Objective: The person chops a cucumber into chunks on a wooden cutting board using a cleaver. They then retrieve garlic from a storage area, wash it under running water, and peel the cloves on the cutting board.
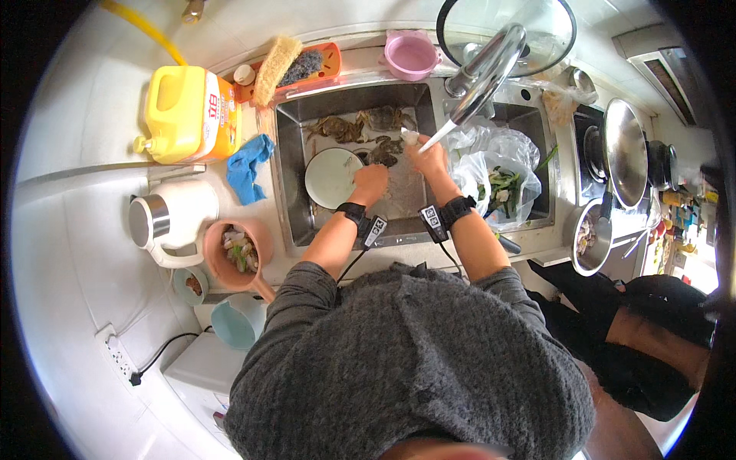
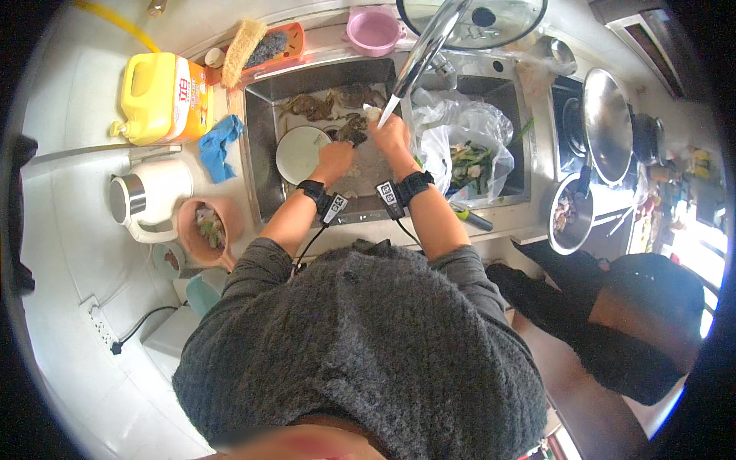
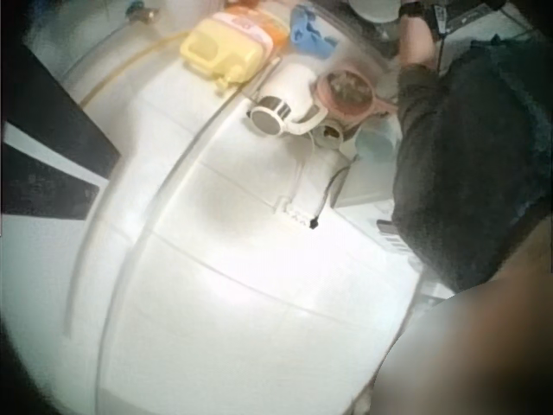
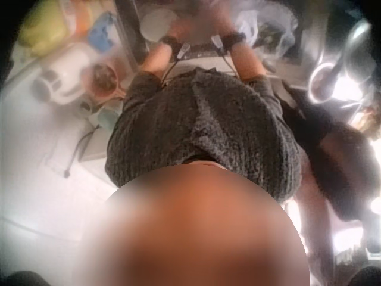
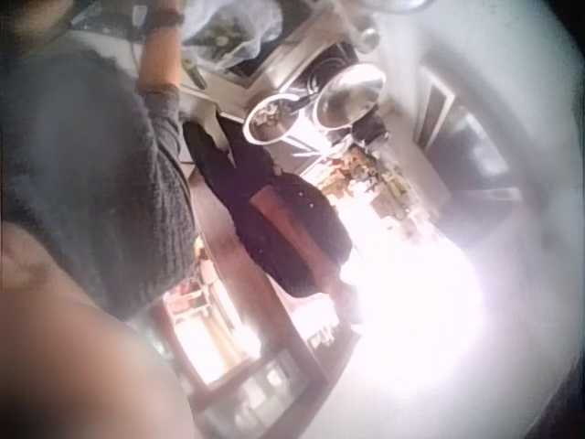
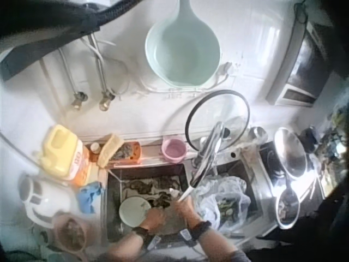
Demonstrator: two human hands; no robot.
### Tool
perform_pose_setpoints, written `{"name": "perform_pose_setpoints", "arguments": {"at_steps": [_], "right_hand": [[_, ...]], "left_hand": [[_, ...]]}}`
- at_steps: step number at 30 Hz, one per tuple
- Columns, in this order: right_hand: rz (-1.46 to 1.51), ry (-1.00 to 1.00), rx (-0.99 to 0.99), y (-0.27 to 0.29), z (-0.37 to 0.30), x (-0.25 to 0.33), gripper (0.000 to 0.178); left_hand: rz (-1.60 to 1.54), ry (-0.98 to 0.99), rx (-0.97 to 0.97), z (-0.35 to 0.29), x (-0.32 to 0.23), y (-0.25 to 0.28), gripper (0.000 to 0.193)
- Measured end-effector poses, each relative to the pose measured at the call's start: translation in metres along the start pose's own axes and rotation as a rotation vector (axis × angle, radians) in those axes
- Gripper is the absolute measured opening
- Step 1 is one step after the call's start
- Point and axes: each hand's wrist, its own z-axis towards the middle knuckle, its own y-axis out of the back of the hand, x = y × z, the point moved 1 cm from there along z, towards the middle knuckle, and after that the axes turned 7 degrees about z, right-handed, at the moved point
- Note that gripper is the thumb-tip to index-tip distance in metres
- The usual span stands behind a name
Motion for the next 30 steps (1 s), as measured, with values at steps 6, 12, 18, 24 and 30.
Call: {"name": "perform_pose_setpoints", "arguments": {"at_steps": [6,12,18,24,30], "right_hand": [[-0.261,-0.037,0.05,0.014,-0.013,0.002,0.03],[0.147,-0.252,0.174,0.026,-0.058,-0.002,0.028],[0.226,-0.271,0.14,0.047,-0.072,0.009,0.028],[0.293,-0.228,0.002,0.073,-0.077,0.023,0.031],[0.285,-0.23,-0.028,0.075,-0.081,0.026,0.033]], "left_hand": [[0.211,-0.012,-0.765,0.033,0.045,0.028,0.015],[0.0,0.02,-0.453,0.102,0.07,0.021,0.015],[0.071,0.051,-0.389,0.13,0.065,0.003,0.024],[-0.193,-0.061,-0.628,0.096,0.032,-0.001,0.015],[-0.338,-0.147,-0.096,0.09,-0.044,-0.017,0.032]]}}
